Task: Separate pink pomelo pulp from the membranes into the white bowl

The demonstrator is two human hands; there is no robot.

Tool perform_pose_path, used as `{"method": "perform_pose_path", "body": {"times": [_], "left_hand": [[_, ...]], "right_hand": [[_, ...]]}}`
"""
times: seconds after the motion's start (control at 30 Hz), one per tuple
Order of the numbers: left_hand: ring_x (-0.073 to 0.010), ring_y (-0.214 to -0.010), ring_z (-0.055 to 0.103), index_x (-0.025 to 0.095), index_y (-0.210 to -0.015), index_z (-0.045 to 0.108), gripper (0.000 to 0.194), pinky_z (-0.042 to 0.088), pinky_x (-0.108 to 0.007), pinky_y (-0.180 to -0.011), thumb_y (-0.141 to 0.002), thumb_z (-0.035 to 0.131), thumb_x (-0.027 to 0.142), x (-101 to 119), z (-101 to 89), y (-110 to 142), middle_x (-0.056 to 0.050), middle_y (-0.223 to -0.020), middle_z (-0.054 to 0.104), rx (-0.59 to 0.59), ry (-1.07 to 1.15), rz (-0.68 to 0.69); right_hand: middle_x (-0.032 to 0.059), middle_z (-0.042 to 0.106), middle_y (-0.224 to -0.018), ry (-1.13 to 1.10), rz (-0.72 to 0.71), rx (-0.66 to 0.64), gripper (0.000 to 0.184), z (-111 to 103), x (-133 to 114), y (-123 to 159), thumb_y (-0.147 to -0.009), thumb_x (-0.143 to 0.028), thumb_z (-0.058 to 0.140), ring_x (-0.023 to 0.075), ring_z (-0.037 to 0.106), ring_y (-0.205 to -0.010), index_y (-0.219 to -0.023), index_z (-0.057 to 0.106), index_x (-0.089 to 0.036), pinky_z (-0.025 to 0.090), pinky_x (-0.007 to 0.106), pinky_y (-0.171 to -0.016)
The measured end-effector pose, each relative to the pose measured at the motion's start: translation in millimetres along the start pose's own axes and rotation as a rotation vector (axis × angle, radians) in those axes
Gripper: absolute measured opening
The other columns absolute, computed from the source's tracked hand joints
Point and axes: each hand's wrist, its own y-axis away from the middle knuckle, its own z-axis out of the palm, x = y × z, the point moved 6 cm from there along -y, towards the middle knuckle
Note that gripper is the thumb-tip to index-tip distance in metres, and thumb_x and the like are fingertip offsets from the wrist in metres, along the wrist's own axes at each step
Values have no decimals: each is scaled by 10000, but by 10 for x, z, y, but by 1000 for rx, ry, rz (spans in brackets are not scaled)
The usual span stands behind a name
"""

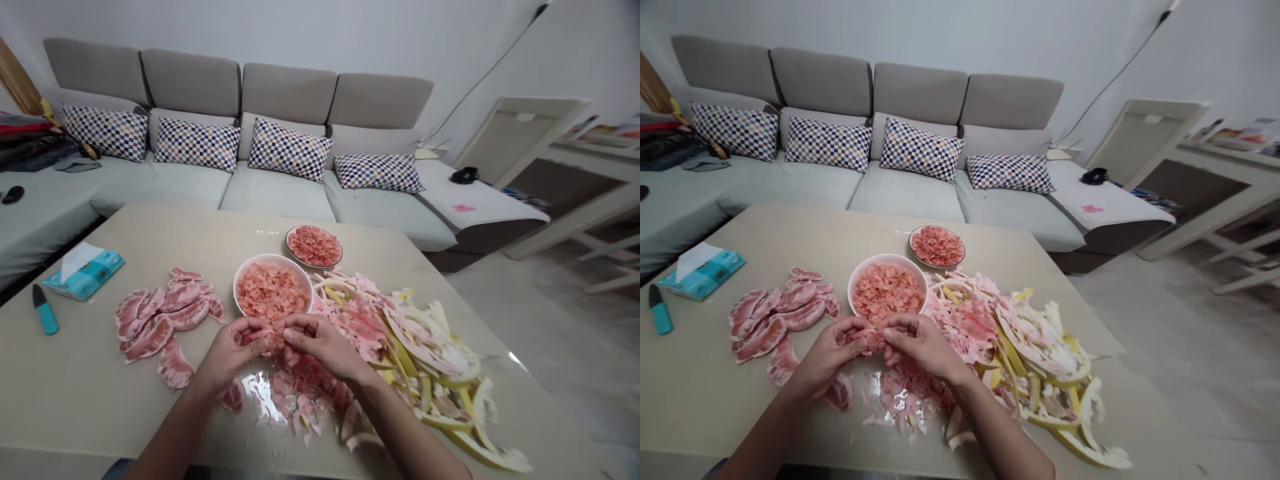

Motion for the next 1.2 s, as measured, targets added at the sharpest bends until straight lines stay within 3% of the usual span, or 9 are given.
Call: {"method": "perform_pose_path", "body": {"times": [0.23,0.4,0.53,0.7,0.83,0.9,1.03,1.2], "left_hand": [[-200,-810,652,162,-812,698,258,510,-284,-757,-617,812,286,47,9,-14,-58,-832,707,48,-40,28],[-147,-706,619,151,-807,669,266,482,-245,-692,-638,803,307,3,-10,-10,-26,-744,682,47,29,11],[-107,-638,583,144,-795,642,296,415,-192,-582,-626,819,311,-44,-27,-11,-8,-702,662,67,80,-28],[-94,-632,586,142,-817,623,313,395,-171,-536,-641,813,317,-54,-50,-17,0,-710,649,105,167,-34],[-91,-625,611,147,-823,609,355,401,-155,-508,-605,836,310,-23,-155,-35,13,-700,636,197,252,32],[-103,-640,638,154,-859,611,383,403,-148,-491,-595,842,307,-35,-192,-47,13,-712,643,236,251,30],[-114,-682,663,167,-938,627,389,452,-156,-525,-635,815,323,-77,-167,-66,2,-783,664,238,240,-1],[-103,-710,652,172,-1006,647,376,509,-194,-657,-693,772,338,-90,-151,-58,-14,-877,665,248,230,-15]], "right_hand": [[14,678,-754,288,-166,191,265,53,-194,44,-774,-407,706,139,625,-687,-915,675,-185,500,251,-647],[-5,659,-655,27,-56,73,326,62,-66,-24,-795,-463,666,117,618,-555,-931,633,-169,514,247,-578],[-18,643,-625,-119,-52,54,350,38,17,-79,-769,-459,701,95,609,-536,-920,636,-151,509,214,-552],[-19,637,-645,-144,-104,135,347,43,19,-102,-760,-456,711,110,620,-575,-936,625,-169,538,244,-594],[-18,616,-713,-106,-210,324,317,-117,-64,-51,-774,-450,692,126,616,-615,-950,614,-198,559,278,-629],[2,628,-775,6,-255,366,276,-196,-131,-32,-806,-418,663,141,626,-662,-974,616,-204,564,302,-666],[68,668,-977,507,-398,455,208,-302,-321,-55,-870,-291,570,191,643,-833,-1049,646,-220,548,348,-769],[106,621,-1205,911,-602,524,362,-291,-417,-138,-860,-142,496,253,578,-1116,-1196,597,-232,470,443,-952]]}}
